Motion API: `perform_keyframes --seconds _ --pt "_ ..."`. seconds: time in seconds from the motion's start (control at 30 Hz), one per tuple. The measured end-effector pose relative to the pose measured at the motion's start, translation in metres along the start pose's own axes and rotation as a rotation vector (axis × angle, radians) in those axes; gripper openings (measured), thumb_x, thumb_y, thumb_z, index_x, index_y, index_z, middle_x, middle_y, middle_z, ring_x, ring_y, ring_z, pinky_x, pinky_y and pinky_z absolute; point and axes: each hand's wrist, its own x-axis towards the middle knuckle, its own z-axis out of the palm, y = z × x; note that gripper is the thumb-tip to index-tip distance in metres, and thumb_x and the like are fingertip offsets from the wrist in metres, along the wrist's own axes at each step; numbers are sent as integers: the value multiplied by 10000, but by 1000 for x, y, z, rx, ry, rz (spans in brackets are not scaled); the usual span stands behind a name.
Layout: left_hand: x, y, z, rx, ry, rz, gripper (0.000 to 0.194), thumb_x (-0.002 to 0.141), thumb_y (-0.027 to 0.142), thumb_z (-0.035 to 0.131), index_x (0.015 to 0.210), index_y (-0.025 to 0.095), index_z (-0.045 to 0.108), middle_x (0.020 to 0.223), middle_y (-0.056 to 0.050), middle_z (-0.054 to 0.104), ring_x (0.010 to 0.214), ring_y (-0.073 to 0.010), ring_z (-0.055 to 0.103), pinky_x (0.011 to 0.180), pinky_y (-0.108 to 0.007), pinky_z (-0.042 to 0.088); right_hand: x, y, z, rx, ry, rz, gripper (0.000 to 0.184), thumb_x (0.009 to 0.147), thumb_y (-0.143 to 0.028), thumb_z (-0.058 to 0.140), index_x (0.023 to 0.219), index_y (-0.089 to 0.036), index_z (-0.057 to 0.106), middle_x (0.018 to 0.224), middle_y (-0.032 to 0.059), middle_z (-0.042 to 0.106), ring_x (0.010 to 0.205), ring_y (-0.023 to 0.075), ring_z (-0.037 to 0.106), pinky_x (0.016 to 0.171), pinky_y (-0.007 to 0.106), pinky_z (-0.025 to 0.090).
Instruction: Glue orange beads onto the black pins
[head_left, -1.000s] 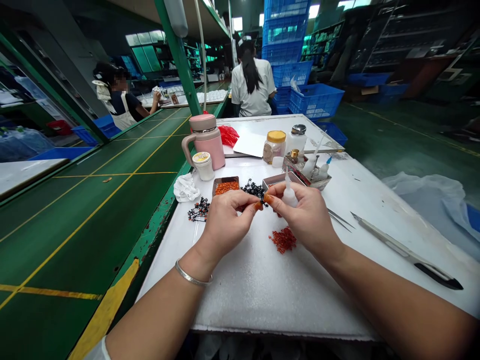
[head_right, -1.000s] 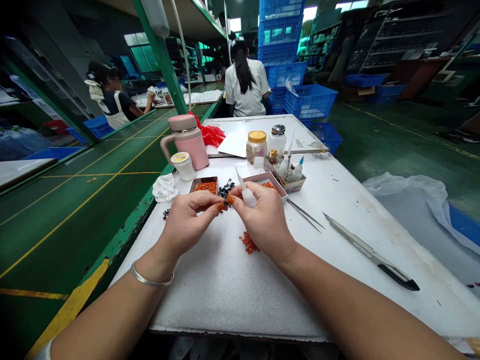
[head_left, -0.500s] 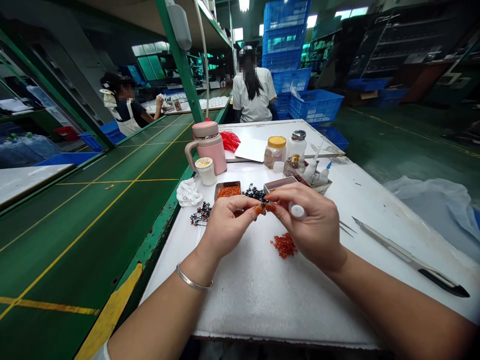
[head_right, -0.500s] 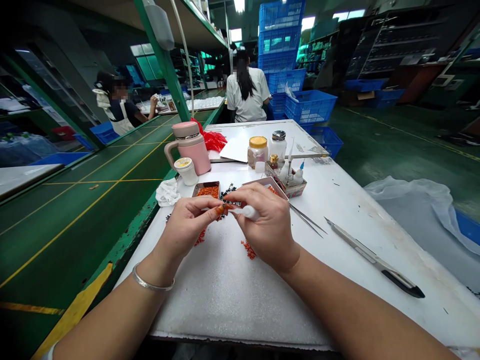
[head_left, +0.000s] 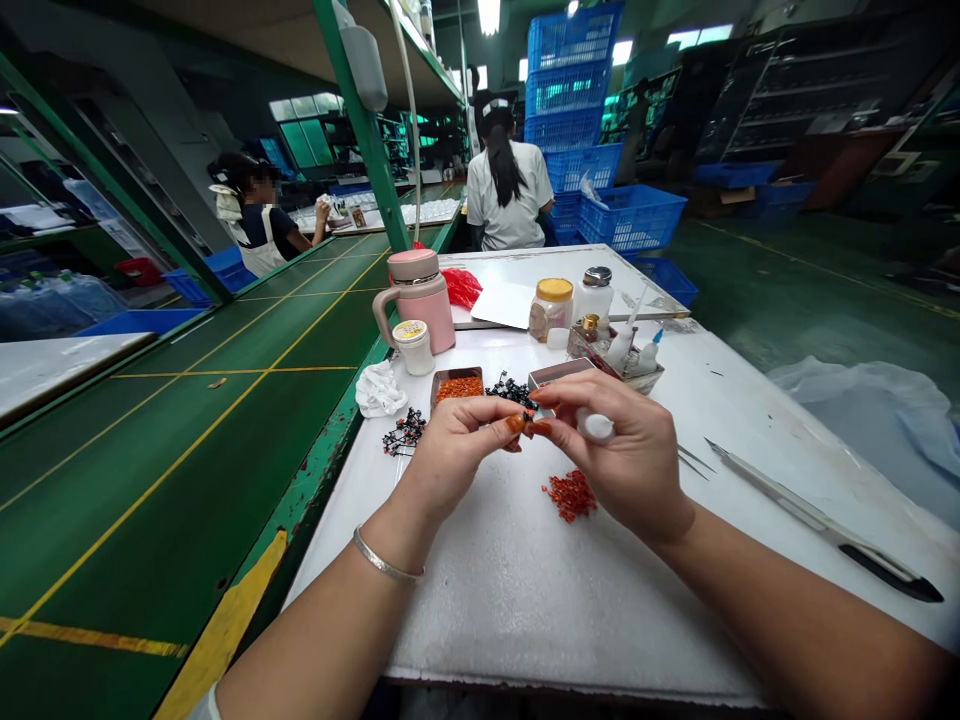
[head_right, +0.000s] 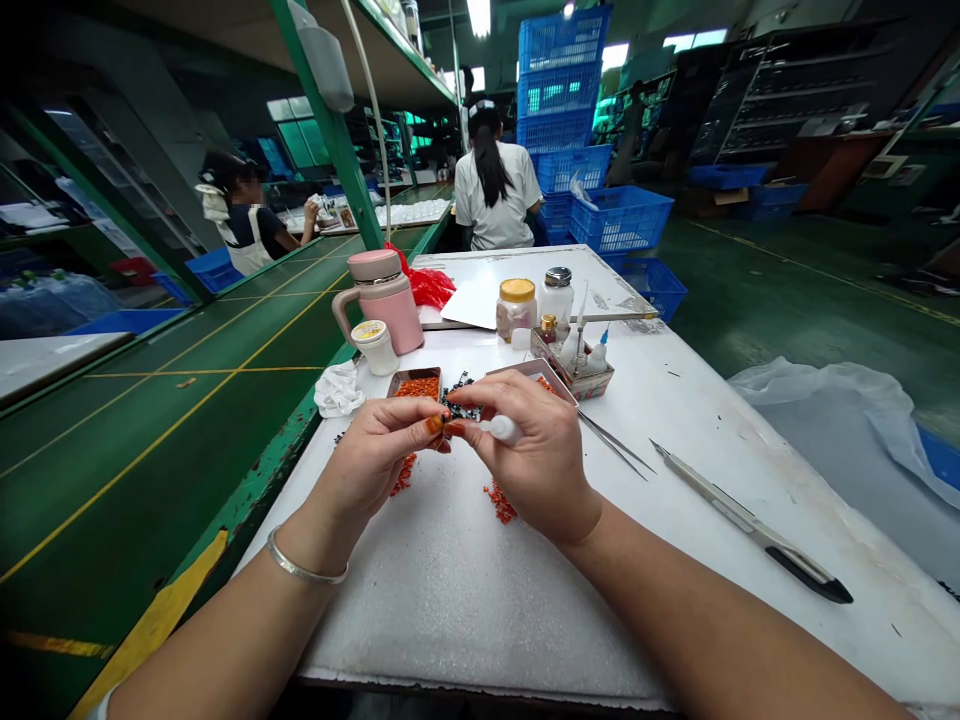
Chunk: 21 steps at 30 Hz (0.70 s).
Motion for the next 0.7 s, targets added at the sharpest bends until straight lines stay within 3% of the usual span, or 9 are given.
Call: perform_keyframes --seconds 0.33,0.7 --pt "1 -2 -1 22 -29 38 187 745 325 707 788 143 721 748 -29 624 703 -72 550 683 -180 465 2 0 2 84 -17 3 85 800 -146 693 884 -154 693 827 17 663 786 113 601 706 251 488" --pt "2 -2 -1 8 -57 27 181 772 322 682 824 152 717 783 -30 625 706 -68 557 688 -183 471 1 0 2 79 20 32 51 780 -136 708 828 -142 695 783 11 661 725 95 594 666 237 480"
